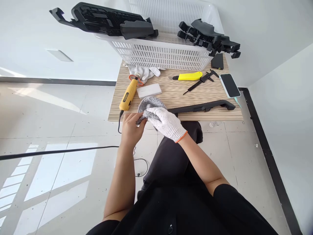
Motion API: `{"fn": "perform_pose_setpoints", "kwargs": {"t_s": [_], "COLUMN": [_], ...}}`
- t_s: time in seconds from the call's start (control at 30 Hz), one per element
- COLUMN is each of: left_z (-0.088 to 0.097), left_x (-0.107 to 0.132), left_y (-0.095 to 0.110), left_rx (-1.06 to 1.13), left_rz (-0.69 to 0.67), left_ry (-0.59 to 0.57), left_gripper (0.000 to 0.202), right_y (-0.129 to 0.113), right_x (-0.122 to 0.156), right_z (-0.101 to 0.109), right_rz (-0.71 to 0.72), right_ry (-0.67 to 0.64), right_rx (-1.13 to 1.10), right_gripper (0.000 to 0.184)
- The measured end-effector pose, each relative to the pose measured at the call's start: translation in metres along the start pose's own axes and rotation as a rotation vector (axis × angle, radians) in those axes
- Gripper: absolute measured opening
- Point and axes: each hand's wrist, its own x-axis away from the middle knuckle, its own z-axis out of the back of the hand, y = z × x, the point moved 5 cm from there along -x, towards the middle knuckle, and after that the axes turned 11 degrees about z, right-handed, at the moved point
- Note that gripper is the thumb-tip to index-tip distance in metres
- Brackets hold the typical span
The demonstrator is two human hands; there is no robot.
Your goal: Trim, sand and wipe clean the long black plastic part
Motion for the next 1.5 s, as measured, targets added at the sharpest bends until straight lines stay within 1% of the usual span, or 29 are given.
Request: {"fn": "perform_pose_setpoints", "kwargs": {"t_s": [0.13,0.23,0.3,0.4,0.47,0.53,0.6,0.67,0.73,0.83,0.87,0.93,0.97,1.03,1.1,1.13,1.17,1.2,1.23,1.3,1.37,1.43,1.5], "left_z": [0.004,0.008,0.011,0.013,0.011,0.009,0.007,0.006,0.006,0.008,0.01,0.016,0.02,0.025,0.026,0.025,0.023,0.021,0.018,0.009,0.0,-0.006,-0.007], "left_x": [0.003,0.005,0.006,0.009,0.01,0.012,0.013,0.013,0.013,0.012,0.012,0.013,0.013,0.016,0.018,0.019,0.019,0.018,0.016,0.014,0.013,0.012,0.012], "left_y": [0.0,0.003,0.006,0.011,0.013,0.013,0.01,0.006,0.002,-0.001,-0.001,-0.002,-0.004,-0.007,-0.007,-0.005,-0.002,0.003,0.007,0.016,0.02,0.019,0.014], "left_rx": [0.092,0.122,0.118,0.099,0.072,0.04,0.014,0.002,0.007,0.016,0.019,0.044,0.062,0.075,0.047,0.03,0.021,0.02,0.019,0.01,0.0,-0.004,-0.003], "left_rz": [0.051,0.067,0.051,-0.013,-0.066,-0.11,-0.135,-0.13,-0.109,-0.101,-0.096,-0.037,0.029,0.207,0.341,0.367,0.354,0.306,0.234,0.057,-0.077,-0.106,-0.052], "left_ry": [-0.008,0.001,0.02,0.058,0.081,0.112,0.144,0.16,0.135,0.076,0.081,0.157,0.212,0.315,0.36,0.365,0.358,0.342,0.314,0.222,0.114,0.044,0.037], "left_gripper": [0.028,0.027,0.025,0.023,0.022,0.025,0.027,0.026,0.027,0.034,0.034,0.033,0.034,0.032,0.028,0.031,0.033,0.032,0.03,0.026,0.033,0.04,0.044], "right_y": [-0.006,-0.007,-0.007,-0.007,-0.005,-0.002,0.0,-0.001,-0.001,0.001,0.003,0.006,0.008,0.013,0.017,0.018,0.019,0.019,0.018,0.018,0.017,0.018,0.018], "right_x": [0.001,0.003,0.003,0.002,0.0,0.0,0.0,0.0,0.001,0.001,0.001,0.0,0.0,0.0,0.0,0.0,-0.001,-0.001,-0.001,0.0,0.0,0.002,0.002], "right_z": [0.012,0.028,0.039,0.048,0.048,0.046,0.042,0.037,0.034,0.031,0.031,0.03,0.031,0.032,0.033,0.033,0.034,0.034,0.035,0.036,0.036,0.035,0.034], "right_rz": [-0.01,-0.088,-0.12,-0.094,-0.095,-0.142,-0.185,-0.183,-0.153,-0.118,-0.105,-0.078,-0.072,-0.081,-0.098,-0.107,-0.113,-0.117,-0.118,-0.116,-0.112,-0.11,-0.104], "right_ry": [-0.028,-0.032,-0.026,-0.027,-0.033,-0.04,-0.063,-0.089,-0.104,-0.102,-0.092,-0.049,-0.017,0.06,0.119,0.135,0.143,0.148,0.149,0.146,0.119,0.072,0.021], "right_rx": [-0.011,-0.007,0.017,0.08,0.139,0.192,0.22,0.23,0.24,0.255,0.249,0.227,0.216,0.206,0.194,0.183,0.171,0.159,0.147,0.116,0.101,0.138,0.2], "right_gripper": [0.038,0.038,0.038,0.04,0.042,0.041,0.033,0.024,0.02,0.02,0.02,0.021,0.022,0.026,0.028,0.028,0.027,0.027,0.026,0.027,0.032,0.039,0.04]}}
